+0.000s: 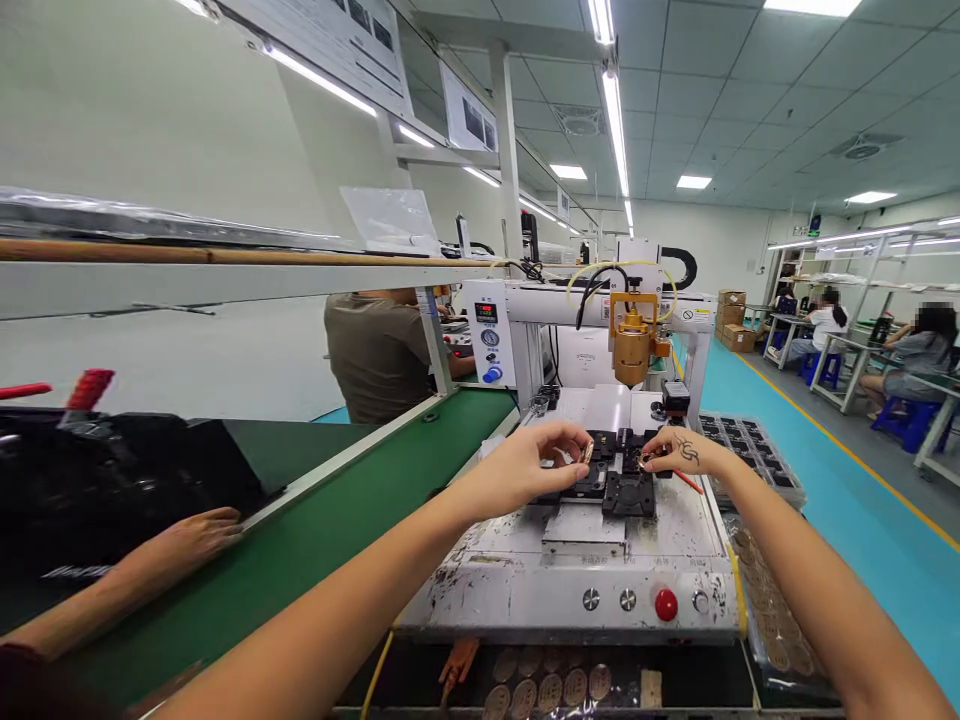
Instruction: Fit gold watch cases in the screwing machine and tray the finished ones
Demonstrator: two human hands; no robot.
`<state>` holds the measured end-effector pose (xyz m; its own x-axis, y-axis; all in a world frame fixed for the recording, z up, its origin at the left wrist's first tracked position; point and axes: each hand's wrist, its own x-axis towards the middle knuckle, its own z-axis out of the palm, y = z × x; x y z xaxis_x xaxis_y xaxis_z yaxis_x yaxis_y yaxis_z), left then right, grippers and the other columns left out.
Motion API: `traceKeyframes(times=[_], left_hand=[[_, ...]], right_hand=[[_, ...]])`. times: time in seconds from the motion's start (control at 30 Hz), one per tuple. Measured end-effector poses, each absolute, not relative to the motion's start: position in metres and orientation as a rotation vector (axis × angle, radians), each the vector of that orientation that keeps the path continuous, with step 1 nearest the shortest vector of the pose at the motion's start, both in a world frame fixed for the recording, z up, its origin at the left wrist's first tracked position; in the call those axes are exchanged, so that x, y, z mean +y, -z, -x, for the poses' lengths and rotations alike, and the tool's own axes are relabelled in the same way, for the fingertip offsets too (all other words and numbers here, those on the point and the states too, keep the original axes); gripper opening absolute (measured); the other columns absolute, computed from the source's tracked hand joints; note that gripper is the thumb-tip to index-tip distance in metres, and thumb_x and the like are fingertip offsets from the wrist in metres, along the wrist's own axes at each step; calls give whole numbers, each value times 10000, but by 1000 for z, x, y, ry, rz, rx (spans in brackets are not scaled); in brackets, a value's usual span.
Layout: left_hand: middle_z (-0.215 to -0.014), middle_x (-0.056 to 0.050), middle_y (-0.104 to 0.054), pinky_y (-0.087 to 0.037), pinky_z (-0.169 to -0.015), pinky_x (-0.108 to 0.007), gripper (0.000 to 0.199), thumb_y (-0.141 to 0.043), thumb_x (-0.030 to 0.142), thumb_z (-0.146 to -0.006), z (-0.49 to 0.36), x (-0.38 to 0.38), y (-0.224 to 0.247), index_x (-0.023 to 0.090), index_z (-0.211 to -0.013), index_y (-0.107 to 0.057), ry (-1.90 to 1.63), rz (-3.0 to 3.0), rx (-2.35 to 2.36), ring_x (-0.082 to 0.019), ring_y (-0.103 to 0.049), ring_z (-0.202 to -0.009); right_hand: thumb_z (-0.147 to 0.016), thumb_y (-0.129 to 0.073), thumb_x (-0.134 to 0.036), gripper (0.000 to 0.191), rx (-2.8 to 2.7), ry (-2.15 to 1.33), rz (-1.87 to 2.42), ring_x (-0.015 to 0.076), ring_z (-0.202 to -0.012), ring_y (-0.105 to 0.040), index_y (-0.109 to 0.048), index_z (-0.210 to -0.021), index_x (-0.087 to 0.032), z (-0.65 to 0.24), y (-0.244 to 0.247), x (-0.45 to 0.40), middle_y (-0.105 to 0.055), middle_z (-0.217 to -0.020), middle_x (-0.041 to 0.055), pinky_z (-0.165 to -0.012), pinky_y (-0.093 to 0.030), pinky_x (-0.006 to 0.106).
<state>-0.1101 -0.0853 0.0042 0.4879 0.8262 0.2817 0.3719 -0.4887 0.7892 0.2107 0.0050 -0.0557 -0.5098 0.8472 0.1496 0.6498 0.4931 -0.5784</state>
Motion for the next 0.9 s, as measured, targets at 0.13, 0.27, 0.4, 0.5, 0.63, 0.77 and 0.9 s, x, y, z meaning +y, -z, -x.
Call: traceKeyframes(times=[0.13, 0.27, 0.4, 0.5, 0.63, 0.77, 0.9], left_hand=[[-1001, -52, -710, -522, -836, -374, 350, -755, 391, -822, 127, -108, 2, 193, -1109, -725, -869, -2056, 1003, -210, -625, -888], [-1043, -50, -710, -511, -908, -399, 283, -731, 362, -843, 146, -129, 9, 209, -1080, -714, -903, -2096, 1009, -220, -616, -948], [-1025, -41, -721, -526, -913, -395, 304, -728, 352, -844, 161, -145, 17, 217, -1115, -709, -919, -2077, 1039, -222, -629, -949], [-1034, -39, -729, -540, -906, -380, 310, -731, 344, -839, 168, -154, 21, 221, -1123, -715, -921, -2079, 1054, -221, -641, -945], [-1069, -33, -741, -550, -920, -373, 306, -714, 328, -855, 177, -167, 24, 238, -1148, -731, -913, -2091, 1086, -222, -661, -956], [-1110, -44, -764, -547, -987, -396, 368, -733, 306, -842, 180, -174, 28, 247, -1205, -747, -946, -2029, 1124, -244, -692, -1034], [-1149, -70, -782, -580, -971, -380, 371, -736, 296, -840, 171, -181, 35, 222, -1204, -718, -979, -1924, 971, -237, -721, -1040]], right_hand=[[-934, -732, -546, 407, -2293, -553, 1282, 298, -1000, -705, -865, -1147, -226, -211, 68, 7, -791, -1122, 118, -867, -542, 381], [-972, -682, -557, 393, -2201, -415, 1330, 284, -949, -651, -850, -1087, -221, -209, 85, 2, -754, -1080, 116, -814, -513, 380], [-987, -679, -538, 355, -2149, -327, 1340, 270, -908, -622, -852, -995, -228, -208, 93, -3, -720, -982, 91, -801, -495, 378], [-1003, -676, -484, 305, -2151, -297, 1326, 273, -934, -637, -865, -1033, -247, -206, 96, -3, -725, -992, 92, -815, -504, 379], [-1001, -693, -432, 263, -2184, -252, 1317, 280, -972, -668, -871, -1078, -255, -206, 98, -1, -735, -1004, 100, -822, -520, 379], [-984, -740, -382, 198, -2223, -211, 1314, 245, -931, -687, -848, -1012, -218, -203, 95, 4, -754, -947, 70, -834, -535, 379], [-961, -768, -431, 227, -2158, -120, 1324, 240, -860, -675, -839, -949, -215, -197, 88, 0, -716, -829, 45, -803, -539, 376]])
